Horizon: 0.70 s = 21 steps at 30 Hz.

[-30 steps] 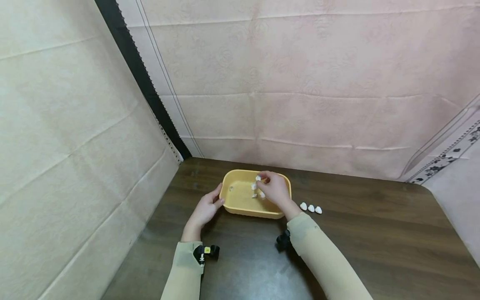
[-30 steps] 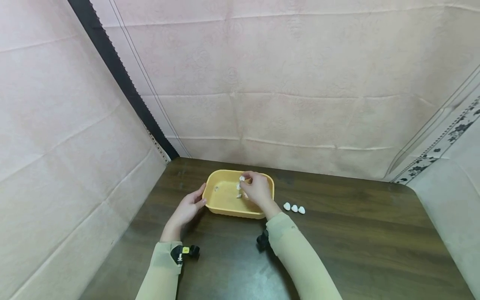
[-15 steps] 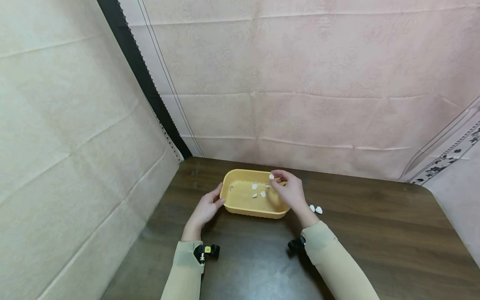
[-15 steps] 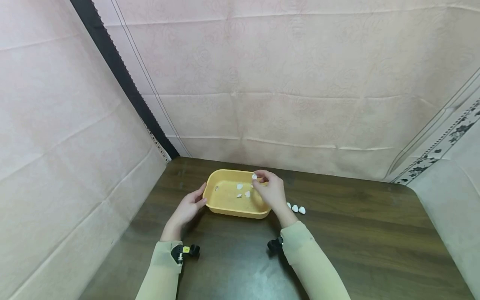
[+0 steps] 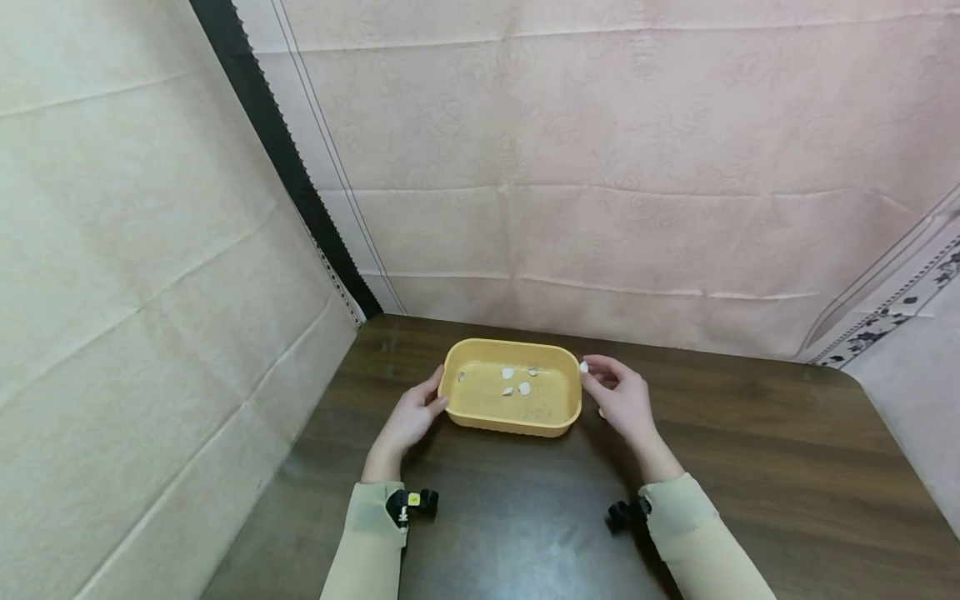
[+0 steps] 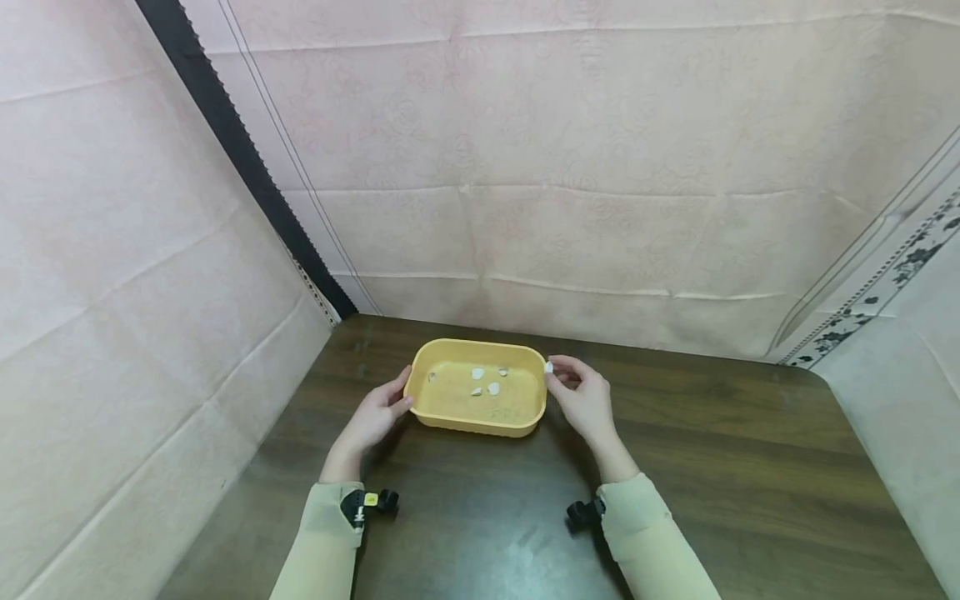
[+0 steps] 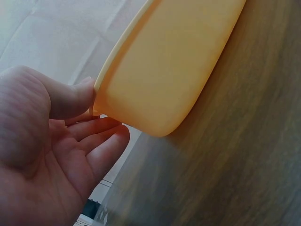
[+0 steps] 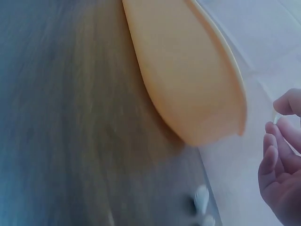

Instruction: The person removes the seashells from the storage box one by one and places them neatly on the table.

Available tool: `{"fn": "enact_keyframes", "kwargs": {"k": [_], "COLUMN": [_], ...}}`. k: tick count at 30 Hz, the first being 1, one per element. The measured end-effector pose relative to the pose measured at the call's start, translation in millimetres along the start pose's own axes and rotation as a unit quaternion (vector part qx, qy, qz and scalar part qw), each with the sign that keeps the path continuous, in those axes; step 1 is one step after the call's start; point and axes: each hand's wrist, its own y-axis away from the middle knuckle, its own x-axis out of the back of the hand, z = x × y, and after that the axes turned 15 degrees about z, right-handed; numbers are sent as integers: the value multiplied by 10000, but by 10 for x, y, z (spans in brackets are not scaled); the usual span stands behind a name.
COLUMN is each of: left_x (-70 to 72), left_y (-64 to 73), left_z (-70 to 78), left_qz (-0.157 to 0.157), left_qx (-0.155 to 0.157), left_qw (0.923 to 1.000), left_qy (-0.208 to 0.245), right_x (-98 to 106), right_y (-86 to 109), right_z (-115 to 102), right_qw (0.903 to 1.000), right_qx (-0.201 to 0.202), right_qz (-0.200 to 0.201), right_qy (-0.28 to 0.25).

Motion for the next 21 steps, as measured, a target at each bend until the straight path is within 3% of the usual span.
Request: {"fn": "enact_keyframes", "kwargs": {"k": [13, 21], "left_x": [-7, 2], "left_y": [-2, 13], "left_z": [-2, -2], "left_qz": [-19, 7], "left_qx": [-86, 56], "left_qw": [10000, 10000], "left_qy": [1, 33], "right_x": [615, 942], "right_y": [75, 54], "right_z": [334, 476], "right_qw": [9984, 9906], "right_qx": [-432, -656], "right_qz": [62, -377], "right_qy": [351, 1140]}}
